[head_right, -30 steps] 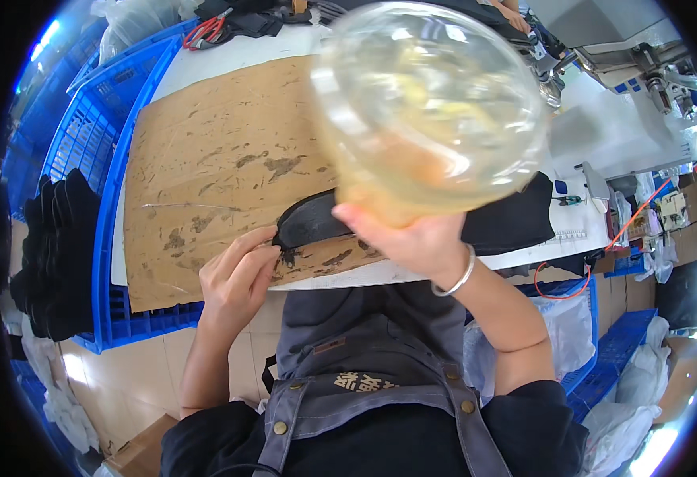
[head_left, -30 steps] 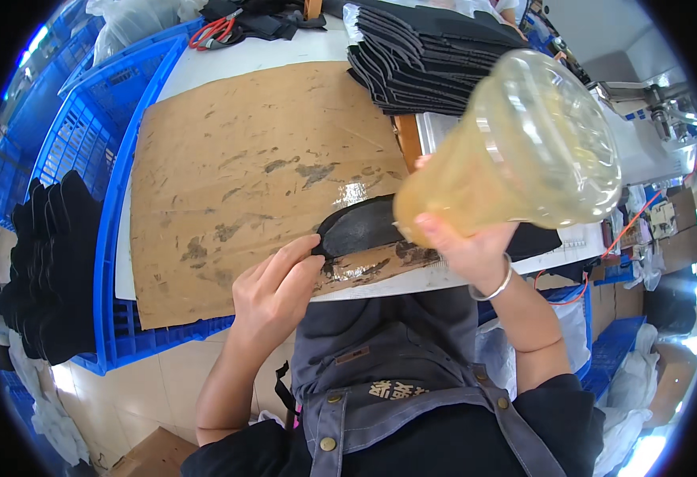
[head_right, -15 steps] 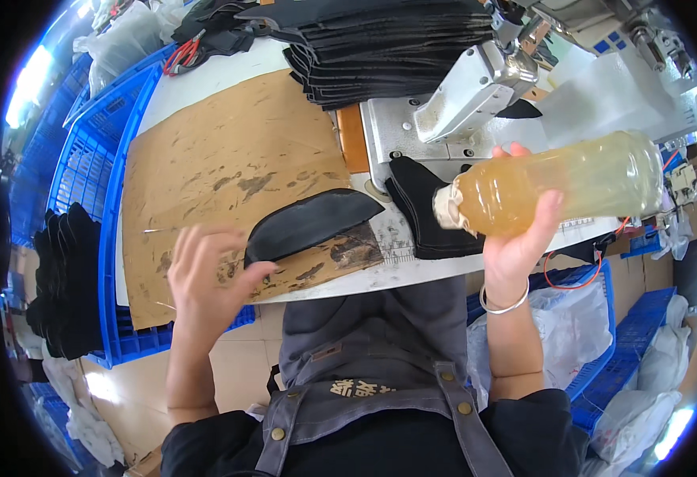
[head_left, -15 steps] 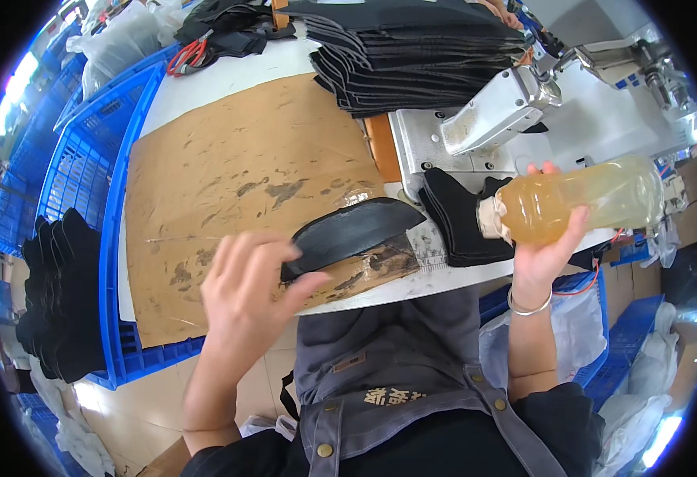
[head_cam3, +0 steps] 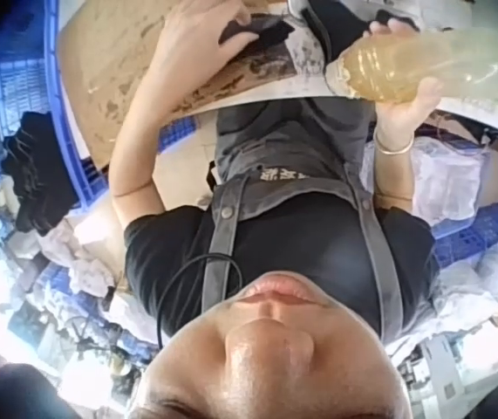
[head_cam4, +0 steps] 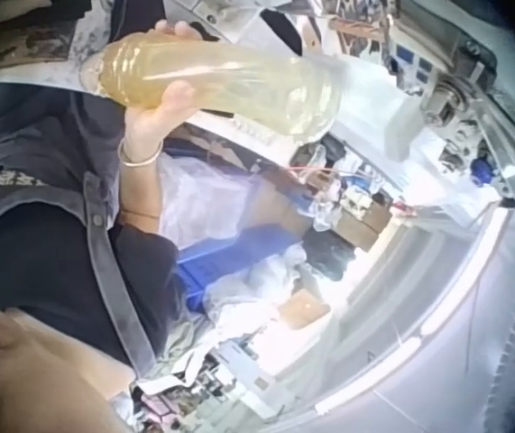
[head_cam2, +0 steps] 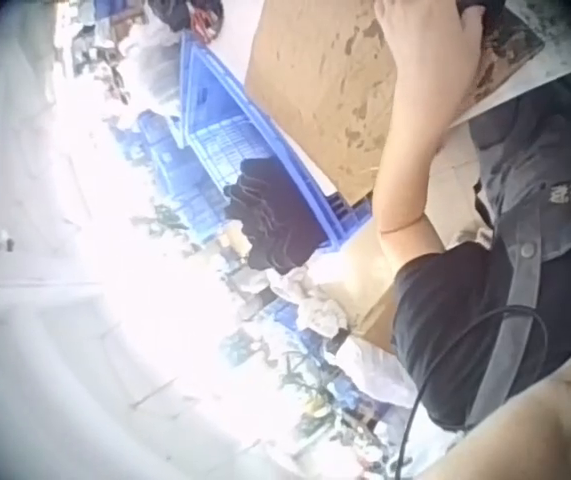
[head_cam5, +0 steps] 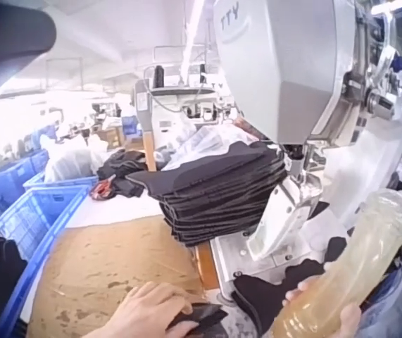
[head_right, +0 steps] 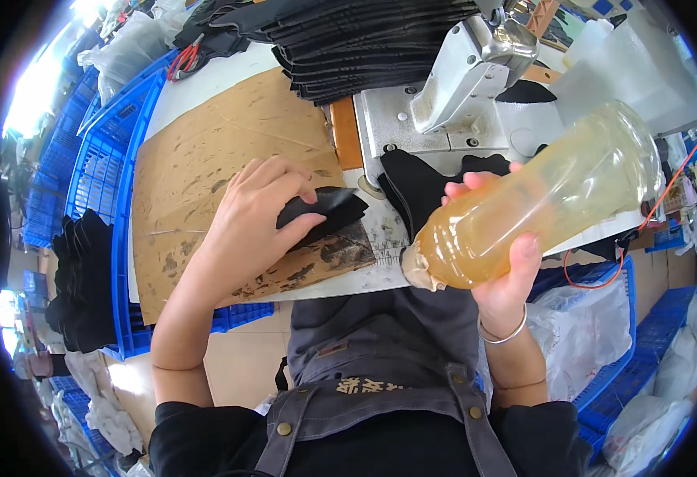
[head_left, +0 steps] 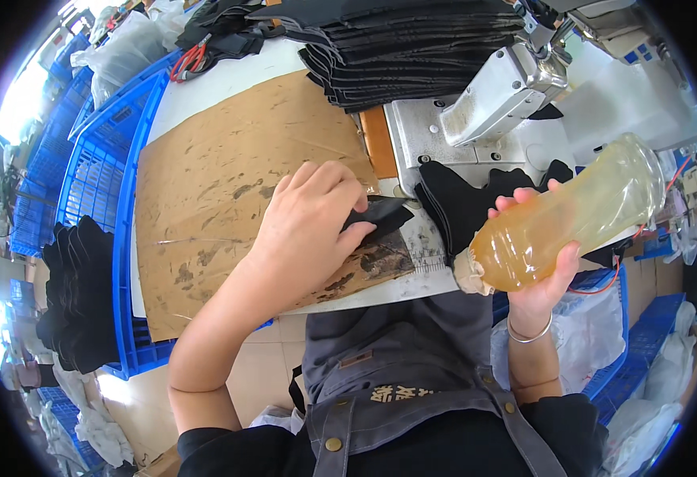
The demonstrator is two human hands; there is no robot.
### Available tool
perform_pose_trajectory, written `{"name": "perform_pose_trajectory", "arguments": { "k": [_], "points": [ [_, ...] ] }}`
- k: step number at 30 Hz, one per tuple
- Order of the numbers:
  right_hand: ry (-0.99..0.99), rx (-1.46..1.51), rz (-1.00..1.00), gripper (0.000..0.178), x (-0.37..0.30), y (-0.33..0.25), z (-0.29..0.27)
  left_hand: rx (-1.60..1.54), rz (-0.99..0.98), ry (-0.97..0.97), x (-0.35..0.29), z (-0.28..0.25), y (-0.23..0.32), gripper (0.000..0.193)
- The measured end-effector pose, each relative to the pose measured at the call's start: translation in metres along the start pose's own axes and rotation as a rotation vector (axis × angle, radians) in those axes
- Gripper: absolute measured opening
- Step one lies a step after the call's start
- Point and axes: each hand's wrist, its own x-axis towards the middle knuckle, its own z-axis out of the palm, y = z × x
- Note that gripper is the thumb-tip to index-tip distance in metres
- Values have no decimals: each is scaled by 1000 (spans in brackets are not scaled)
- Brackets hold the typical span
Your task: Applying glue to shoe components and assembling them at a factory workstation.
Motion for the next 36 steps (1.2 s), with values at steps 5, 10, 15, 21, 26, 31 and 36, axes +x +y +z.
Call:
{"name": "perform_pose_trajectory", "arguments": {
  "k": [5, 10, 15, 21, 26, 31, 36],
  "points": [
    [-226, 297, 218, 82, -1, 8, 23, -175, -39, 42, 0, 4, -7, 9],
    [-309, 287, 410, 84, 7, 21, 59, -255, -234, 216, -15, -19, -27, 8],
    [-262, 194, 379, 85, 4, 30, 53, -56, -389, 823, -56, -96, -95, 11],
    [-250, 155, 356, 87, 2, 25, 66, 860, -161, 739, -60, -124, -169, 10],
    [-243, 183, 327, 89, -1, 18, 62, 652, -307, 390, -69, -66, -207, 12],
    [-326, 32, 257, 85, -3, 9, 58, 486, -415, 339, -70, -74, -210, 19],
    [-226, 151, 333, 92, -7, 3, 58, 410, -503, 269, -62, -80, -219, 34]
  ]
}}
